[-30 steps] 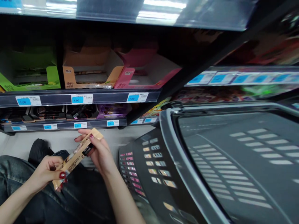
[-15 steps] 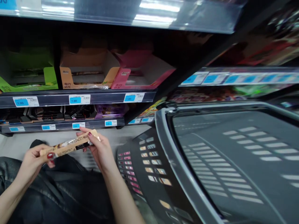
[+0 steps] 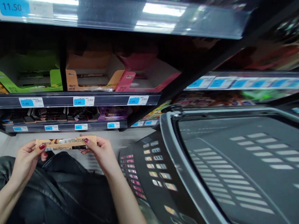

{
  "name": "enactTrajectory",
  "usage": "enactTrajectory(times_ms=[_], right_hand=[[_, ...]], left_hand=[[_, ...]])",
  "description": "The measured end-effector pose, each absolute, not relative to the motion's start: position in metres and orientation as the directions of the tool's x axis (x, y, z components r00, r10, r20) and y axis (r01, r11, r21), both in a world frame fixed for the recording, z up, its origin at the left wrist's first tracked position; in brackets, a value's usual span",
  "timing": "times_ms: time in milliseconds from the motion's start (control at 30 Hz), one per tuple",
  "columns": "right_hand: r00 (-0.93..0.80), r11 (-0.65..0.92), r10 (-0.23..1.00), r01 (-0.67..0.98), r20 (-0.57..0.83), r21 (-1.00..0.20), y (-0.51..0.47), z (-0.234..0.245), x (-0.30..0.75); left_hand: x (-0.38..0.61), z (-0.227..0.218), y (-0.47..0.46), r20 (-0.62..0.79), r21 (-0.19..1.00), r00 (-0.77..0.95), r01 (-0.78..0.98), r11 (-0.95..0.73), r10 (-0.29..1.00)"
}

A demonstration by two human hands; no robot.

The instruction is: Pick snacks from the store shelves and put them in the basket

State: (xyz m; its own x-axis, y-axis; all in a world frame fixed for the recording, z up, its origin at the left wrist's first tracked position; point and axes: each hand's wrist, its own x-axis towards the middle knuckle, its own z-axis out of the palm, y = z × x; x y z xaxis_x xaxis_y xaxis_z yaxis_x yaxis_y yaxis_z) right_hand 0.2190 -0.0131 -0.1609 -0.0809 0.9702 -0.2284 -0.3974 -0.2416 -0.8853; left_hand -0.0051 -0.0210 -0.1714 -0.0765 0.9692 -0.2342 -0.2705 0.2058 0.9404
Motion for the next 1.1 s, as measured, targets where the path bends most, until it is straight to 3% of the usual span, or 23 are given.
enactTrajectory(times_ms=[833, 1100], right_hand=[[-0.12, -0.239, 0.971, -0.401, -0.208, -0.884, -0.0122, -0.1623, 0.2192], [-0.131, -0.329, 0.944, -0.429, -0.303, -0.841, -0.0126, -0.1602, 0.2179]], left_hand=[[-0.0043, -0.1758, -0.0214, -0.242, 0.93, -0.088, -0.304, 0.205, 0.966], [-0.0003, -0.1722, -0.0181, -0.326, 0.875, -0.039, -0.392, 0.285, 0.945]])
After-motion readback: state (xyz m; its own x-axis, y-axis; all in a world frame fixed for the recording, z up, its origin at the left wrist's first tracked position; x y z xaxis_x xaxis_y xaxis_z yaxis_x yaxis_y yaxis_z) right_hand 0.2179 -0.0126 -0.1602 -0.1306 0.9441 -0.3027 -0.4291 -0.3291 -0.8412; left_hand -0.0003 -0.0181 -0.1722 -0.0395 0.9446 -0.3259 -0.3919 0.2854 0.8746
